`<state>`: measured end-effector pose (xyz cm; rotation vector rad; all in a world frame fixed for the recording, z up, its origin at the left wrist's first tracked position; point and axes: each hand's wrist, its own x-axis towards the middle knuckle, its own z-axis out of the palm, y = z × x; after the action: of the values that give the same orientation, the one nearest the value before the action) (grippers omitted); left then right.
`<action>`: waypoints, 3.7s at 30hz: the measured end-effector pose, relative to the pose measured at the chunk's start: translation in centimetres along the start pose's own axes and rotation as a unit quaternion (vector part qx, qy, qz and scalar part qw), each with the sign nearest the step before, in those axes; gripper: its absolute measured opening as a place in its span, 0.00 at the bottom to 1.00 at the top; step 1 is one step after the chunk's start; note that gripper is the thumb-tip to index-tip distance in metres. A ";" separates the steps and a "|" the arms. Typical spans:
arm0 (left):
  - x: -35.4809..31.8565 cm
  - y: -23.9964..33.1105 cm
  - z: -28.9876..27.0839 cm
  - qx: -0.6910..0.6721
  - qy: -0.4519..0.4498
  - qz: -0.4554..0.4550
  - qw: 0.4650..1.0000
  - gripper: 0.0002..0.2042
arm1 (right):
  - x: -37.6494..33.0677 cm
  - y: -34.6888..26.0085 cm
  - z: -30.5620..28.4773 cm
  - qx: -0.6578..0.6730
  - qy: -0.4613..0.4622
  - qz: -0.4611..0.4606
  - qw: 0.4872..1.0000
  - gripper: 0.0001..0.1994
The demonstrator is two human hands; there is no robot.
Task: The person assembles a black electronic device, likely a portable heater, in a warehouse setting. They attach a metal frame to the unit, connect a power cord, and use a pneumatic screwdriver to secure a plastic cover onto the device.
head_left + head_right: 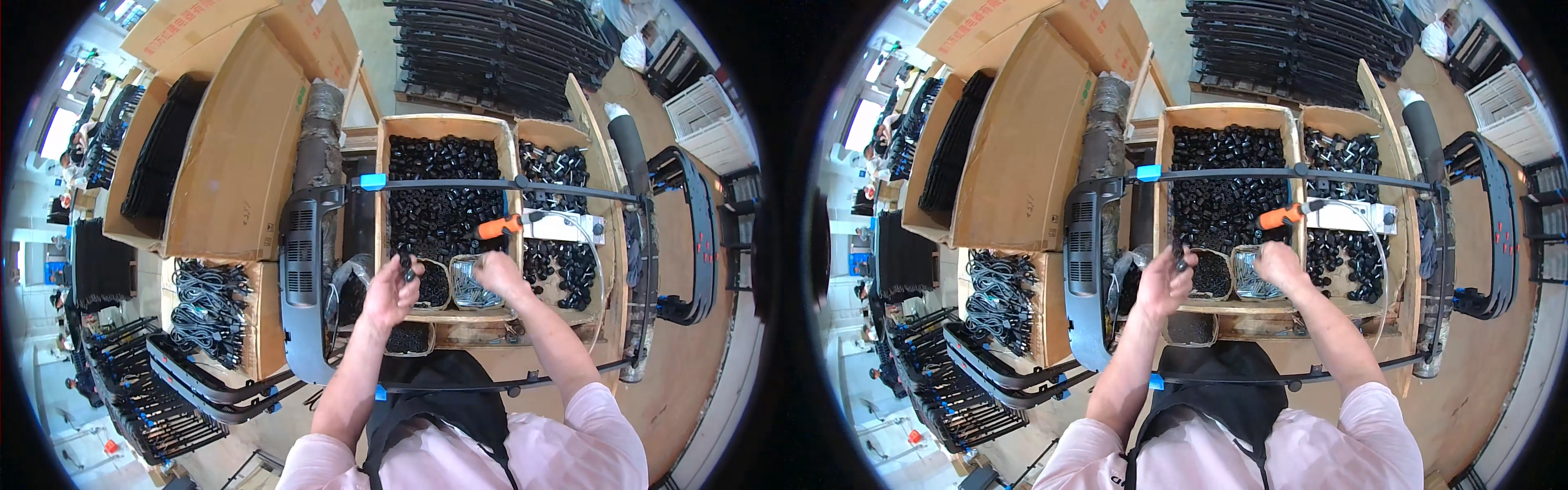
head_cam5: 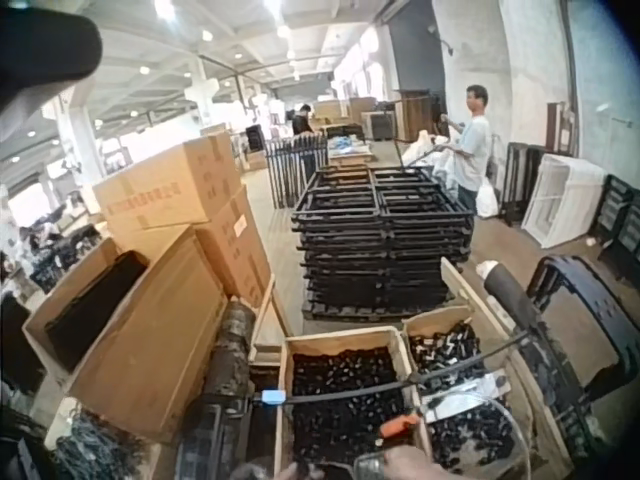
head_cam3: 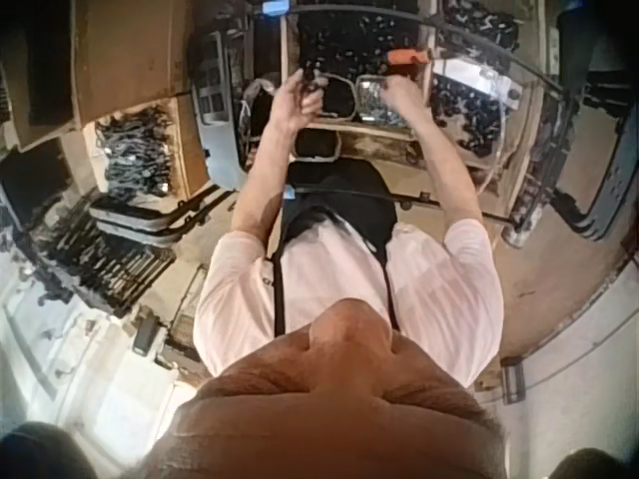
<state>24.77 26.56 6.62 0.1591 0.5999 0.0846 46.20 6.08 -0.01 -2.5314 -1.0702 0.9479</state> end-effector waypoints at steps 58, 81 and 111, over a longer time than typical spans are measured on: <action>-22.4 3.5 -13.7 0.252 0.096 0.186 0.945 0.13 | -11.4 -34.9 6.2 -0.103 0.019 -0.451 0.886 0.16; -32.1 5.5 -19.0 0.211 0.094 0.214 0.949 0.16 | -7.7 -44.3 14.0 -0.153 0.044 -0.401 0.902 0.12; -21.7 7.2 -13.1 0.076 0.032 0.114 0.990 0.15 | -7.1 -37.5 6.2 0.097 0.049 -0.262 0.959 0.11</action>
<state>-0.74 32.54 9.25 0.3740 0.6509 0.2665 17.57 27.28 15.14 -1.9599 -1.4341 0.7261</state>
